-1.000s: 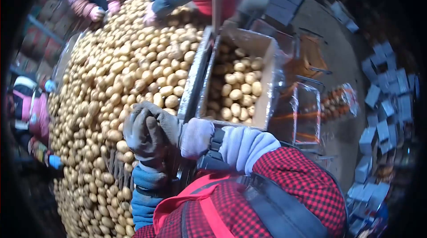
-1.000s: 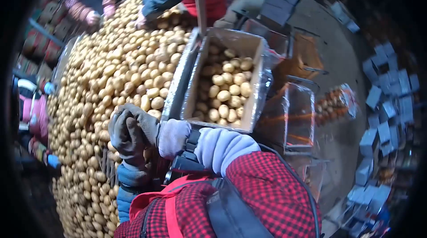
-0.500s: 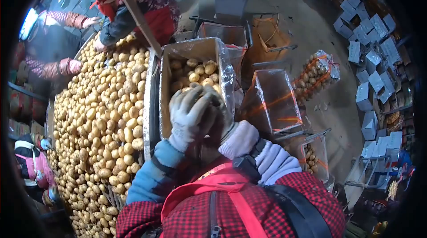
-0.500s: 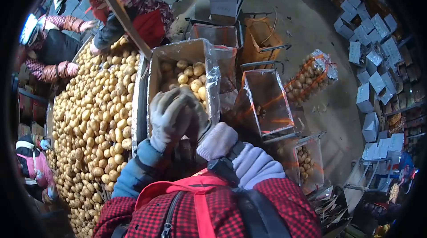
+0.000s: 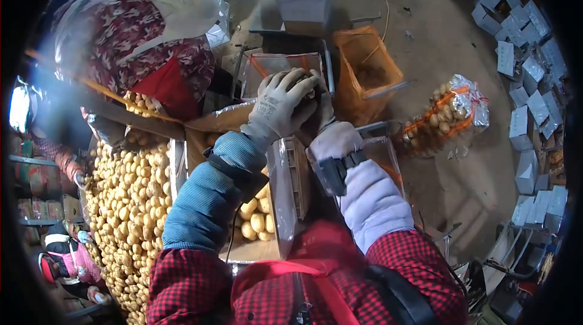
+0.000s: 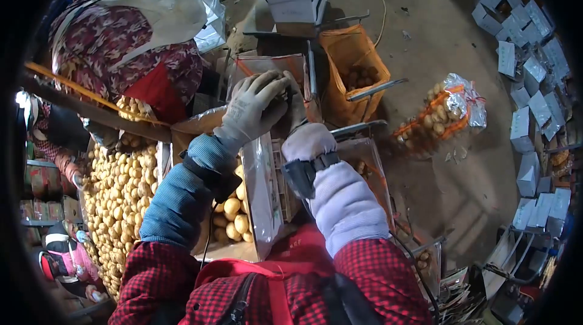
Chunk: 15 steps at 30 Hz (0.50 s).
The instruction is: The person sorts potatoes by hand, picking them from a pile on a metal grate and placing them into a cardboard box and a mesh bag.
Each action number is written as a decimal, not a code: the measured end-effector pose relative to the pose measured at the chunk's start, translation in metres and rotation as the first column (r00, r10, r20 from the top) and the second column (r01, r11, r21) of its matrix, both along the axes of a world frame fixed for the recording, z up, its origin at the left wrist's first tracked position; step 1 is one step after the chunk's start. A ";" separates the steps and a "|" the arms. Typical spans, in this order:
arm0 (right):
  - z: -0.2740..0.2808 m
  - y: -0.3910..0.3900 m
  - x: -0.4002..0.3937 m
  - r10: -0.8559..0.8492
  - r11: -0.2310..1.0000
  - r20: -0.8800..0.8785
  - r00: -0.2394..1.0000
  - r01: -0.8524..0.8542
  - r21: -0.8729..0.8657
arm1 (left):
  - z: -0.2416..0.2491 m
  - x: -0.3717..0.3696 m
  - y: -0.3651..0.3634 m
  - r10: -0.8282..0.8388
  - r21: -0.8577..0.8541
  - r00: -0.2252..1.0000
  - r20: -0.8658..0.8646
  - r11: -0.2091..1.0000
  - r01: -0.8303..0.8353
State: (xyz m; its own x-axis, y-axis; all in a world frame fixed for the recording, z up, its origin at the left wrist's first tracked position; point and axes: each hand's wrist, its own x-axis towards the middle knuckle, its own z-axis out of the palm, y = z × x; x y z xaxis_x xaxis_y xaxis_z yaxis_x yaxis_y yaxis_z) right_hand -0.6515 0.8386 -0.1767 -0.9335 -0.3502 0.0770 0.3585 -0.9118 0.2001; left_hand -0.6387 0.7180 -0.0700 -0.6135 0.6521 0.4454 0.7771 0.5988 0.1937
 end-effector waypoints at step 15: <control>-0.079 -0.005 -0.109 -0.152 0.730 0.473 0.868 -0.224 0.645 | 0.000 0.099 -0.103 0.373 -0.119 0.905 0.206 0.927 -0.355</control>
